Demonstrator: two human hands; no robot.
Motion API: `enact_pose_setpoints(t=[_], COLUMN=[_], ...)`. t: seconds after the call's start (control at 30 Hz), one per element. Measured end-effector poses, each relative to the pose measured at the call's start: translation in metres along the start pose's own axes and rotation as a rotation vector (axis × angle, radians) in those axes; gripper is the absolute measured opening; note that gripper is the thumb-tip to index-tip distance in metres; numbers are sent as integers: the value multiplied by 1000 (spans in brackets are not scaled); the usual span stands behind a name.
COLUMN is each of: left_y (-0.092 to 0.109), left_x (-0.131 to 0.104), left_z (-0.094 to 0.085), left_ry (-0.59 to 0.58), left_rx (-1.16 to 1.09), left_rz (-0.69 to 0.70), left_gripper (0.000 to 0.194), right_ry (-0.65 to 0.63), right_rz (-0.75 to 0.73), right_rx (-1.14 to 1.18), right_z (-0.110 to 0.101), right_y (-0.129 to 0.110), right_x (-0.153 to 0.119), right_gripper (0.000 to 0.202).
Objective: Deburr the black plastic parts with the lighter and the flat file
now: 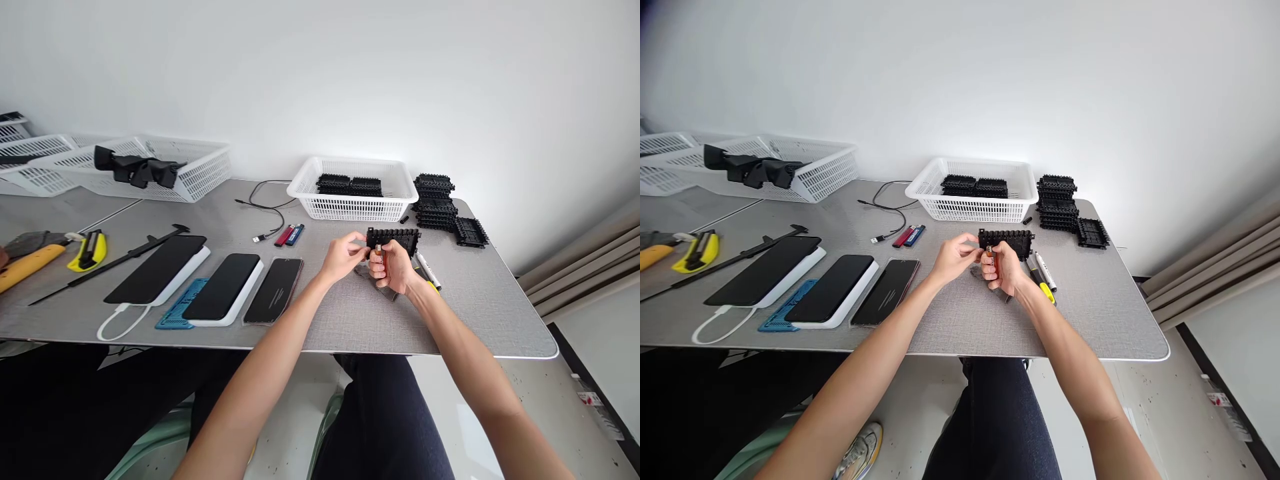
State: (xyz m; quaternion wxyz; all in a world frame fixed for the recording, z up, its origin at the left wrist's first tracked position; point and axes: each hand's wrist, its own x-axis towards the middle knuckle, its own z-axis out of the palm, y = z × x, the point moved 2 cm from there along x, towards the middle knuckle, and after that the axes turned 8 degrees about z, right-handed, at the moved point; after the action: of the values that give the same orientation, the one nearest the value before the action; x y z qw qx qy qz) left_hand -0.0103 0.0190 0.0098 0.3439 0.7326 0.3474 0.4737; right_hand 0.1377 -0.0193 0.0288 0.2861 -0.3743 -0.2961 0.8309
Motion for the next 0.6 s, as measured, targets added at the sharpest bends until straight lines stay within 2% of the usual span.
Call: enact_pose_setpoints(t=[0.6], left_y=[-1], left_x=[1], left_z=[-9], left_ry=[102], left_rx=[37], left_rz=[2], left_gripper=[24], right_ry=[97], right_rz=[-57], right_rx=[179], right_z=[-27], right_y=[-19], right_x=[-17], right_gripper=[20])
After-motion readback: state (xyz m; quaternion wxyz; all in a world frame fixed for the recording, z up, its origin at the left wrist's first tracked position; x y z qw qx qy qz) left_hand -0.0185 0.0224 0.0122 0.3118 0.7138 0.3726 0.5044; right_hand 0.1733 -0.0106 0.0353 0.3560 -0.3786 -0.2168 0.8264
